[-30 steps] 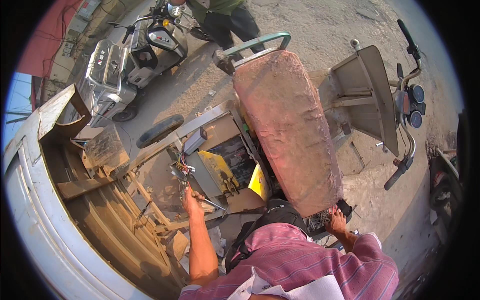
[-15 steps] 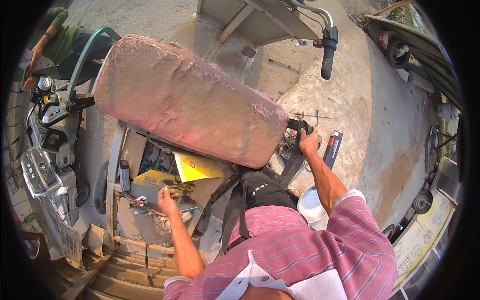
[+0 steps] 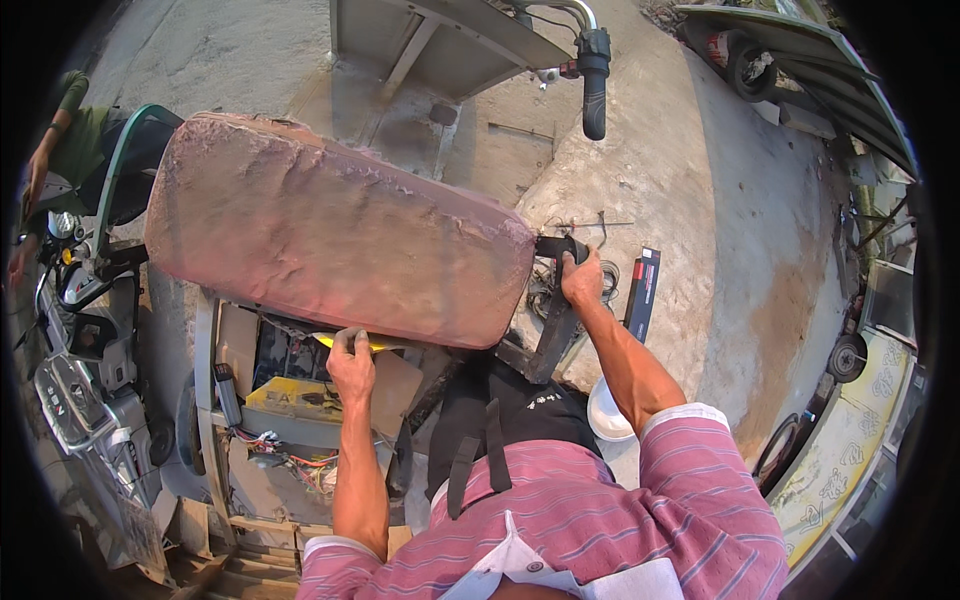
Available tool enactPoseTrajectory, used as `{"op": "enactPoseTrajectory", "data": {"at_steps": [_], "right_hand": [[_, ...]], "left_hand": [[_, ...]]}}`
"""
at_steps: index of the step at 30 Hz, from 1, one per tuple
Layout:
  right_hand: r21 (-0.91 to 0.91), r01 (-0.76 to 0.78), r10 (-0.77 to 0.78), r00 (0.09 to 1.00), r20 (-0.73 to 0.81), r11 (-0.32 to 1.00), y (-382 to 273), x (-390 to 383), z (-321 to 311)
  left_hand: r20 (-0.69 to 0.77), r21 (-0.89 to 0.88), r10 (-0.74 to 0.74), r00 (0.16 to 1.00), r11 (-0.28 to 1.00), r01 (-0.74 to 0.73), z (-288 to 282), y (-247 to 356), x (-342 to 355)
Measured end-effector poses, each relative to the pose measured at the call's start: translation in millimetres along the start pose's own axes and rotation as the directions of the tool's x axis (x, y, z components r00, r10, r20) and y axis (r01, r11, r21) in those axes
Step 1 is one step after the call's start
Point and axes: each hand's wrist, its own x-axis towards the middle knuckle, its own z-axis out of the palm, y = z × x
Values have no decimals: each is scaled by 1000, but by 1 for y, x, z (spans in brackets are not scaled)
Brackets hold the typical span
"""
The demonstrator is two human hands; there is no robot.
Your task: The person works on the exposed wiring of a three-wheeled vehicle, consulting a small instruction card and connecting multiple colored wires to terminals and connectors. They lift the seat to access the compartment, handle the wiring harness, and reposition the seat at the end.
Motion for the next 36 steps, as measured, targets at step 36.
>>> {"op": "enactPoseTrajectory", "data": {"at_steps": [36], "right_hand": [[-6, 76, -76, 996, -38, 997, 8, 2, 5]], "left_hand": [[-4, 709, 548, 836, 592, -384, 80, -30, 38]]}}
